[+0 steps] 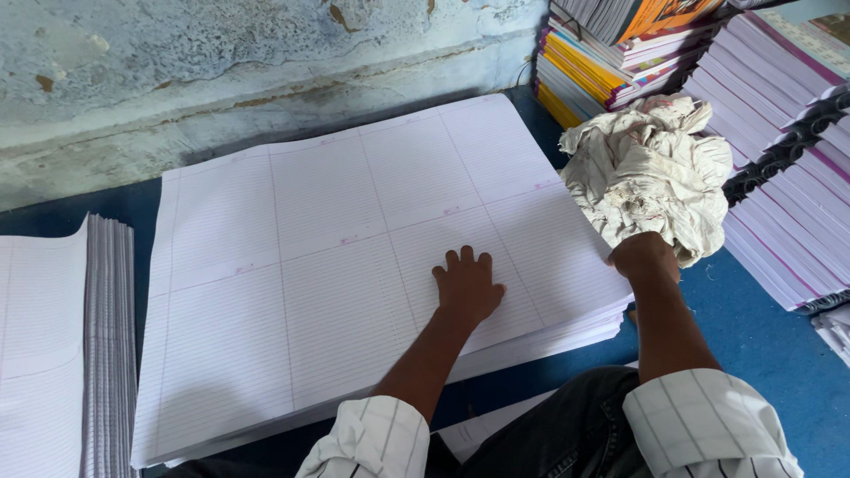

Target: The person folds large sheets of lined paper in half and presses the crease with a wooden block. They repeat this process for multiple sheets, stacking the folded sheets to the left.

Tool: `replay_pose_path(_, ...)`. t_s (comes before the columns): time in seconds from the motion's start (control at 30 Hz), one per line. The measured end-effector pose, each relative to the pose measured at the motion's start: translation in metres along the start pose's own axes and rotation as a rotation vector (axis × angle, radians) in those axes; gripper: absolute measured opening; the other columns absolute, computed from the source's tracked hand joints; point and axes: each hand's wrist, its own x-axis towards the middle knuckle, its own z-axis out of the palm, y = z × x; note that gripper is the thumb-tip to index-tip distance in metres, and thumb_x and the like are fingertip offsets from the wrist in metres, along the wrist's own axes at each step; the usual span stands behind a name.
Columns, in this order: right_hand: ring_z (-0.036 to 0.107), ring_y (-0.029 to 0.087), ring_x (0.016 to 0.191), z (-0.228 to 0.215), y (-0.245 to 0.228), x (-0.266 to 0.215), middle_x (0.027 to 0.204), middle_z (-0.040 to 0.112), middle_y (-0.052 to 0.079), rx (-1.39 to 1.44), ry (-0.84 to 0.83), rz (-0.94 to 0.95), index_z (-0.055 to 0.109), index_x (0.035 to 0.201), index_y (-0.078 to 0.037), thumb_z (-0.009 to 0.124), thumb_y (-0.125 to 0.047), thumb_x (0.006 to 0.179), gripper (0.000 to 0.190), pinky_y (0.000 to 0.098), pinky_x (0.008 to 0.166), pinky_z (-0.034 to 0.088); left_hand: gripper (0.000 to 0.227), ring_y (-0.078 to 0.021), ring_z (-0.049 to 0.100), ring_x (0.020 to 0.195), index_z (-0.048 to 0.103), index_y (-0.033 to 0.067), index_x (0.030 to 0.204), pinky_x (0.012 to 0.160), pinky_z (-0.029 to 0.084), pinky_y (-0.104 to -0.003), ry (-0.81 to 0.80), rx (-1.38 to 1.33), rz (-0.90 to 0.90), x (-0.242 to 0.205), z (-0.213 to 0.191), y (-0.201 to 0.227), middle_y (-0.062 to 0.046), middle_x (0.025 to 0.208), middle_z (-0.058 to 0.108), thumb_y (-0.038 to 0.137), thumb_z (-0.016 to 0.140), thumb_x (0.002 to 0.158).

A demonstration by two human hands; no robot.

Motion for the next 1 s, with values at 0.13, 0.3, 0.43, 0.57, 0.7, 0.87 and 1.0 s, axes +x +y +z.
replay_pose_path(0.13,0.069,0.031,0.116,-0.003,0.001,-0.006,0.121,0.076,0.012,0.051,0.014,-0.030,0.084,0.104,-0.018,0.089,-0.022,0.078,0.027,0.0472,0.099,0.055,0.070,-0.0386,0.039,0.135,0.049,0.0104,0.146,0.105,0.042,-0.063,0.018,0.022,0.018,0.001,0.003,-0.001,-0.016,0.145,0.042,0.052,0.067,0.092)
replay_pose_path(0.3,0.072,0.029,0.114,-0.001,0.000,-0.004,0.118,0.078,0.011,0.029,0.014,-0.060,0.085,0.101,-0.018,0.087,-0.023,0.080,0.021,0.0469,0.098,0.056,0.069,-0.0380,0.040,0.136,0.049,0.0101,0.146,0.105,0.043,-0.062,0.007,0.017,0.021,0.002,0.006,-0.003,-0.016,0.146,0.042,0.051,0.066,0.093)
replay_pose_path(0.43,0.070,0.033,0.114,-0.002,-0.002,-0.005,0.119,0.076,0.016,-0.049,0.047,-0.082,0.082,0.106,-0.015,0.086,-0.028,0.083,0.027,0.0476,0.097,0.056,0.069,-0.0407,0.036,0.138,0.048,0.0105,0.146,0.105,0.041,-0.064,0.033,0.027,0.031,0.004,0.008,-0.002,-0.018,0.146,0.040,0.050,0.067,0.092)
replay_pose_path(0.57,0.067,0.036,0.119,-0.001,-0.010,-0.011,0.127,0.071,0.018,-0.108,0.073,-0.068,0.076,0.117,-0.008,0.076,-0.028,0.089,0.034,0.0475,0.098,0.055,0.068,-0.0388,0.039,0.135,0.049,0.0106,0.146,0.104,0.043,-0.063,0.017,0.024,0.024,0.004,0.008,-0.003,-0.017,0.145,0.042,0.049,0.066,0.093)
replay_pose_path(0.7,0.066,0.037,0.122,-0.001,-0.014,-0.013,0.130,0.070,0.019,-0.141,0.091,-0.054,0.073,0.123,-0.004,0.064,-0.026,0.096,0.036,0.0478,0.100,0.054,0.068,-0.0391,0.039,0.136,0.050,0.0096,0.145,0.105,0.042,-0.064,0.014,0.026,0.029,0.003,0.006,-0.002,-0.017,0.145,0.042,0.049,0.067,0.093)
replay_pose_path(0.87,0.066,0.038,0.120,0.000,-0.010,-0.007,0.128,0.071,0.021,-0.180,0.097,-0.108,0.074,0.122,-0.003,0.062,-0.028,0.098,0.036,0.0478,0.099,0.054,0.066,-0.0394,0.039,0.135,0.050,0.0095,0.144,0.105,0.041,-0.064,0.027,0.014,0.040,0.001,0.006,-0.002,-0.017,0.144,0.042,0.047,0.067,0.093)
replay_pose_path(1.0,0.069,0.036,0.119,0.004,-0.003,0.007,0.127,0.073,0.018,-0.179,0.051,-0.076,0.076,0.119,-0.006,0.071,-0.030,0.094,0.036,0.0483,0.099,0.056,0.066,-0.0395,0.039,0.134,0.049,0.0092,0.145,0.105,0.042,-0.064,0.013,0.022,0.039,0.002,0.005,-0.002,-0.018,0.144,0.041,0.046,0.067,0.093)
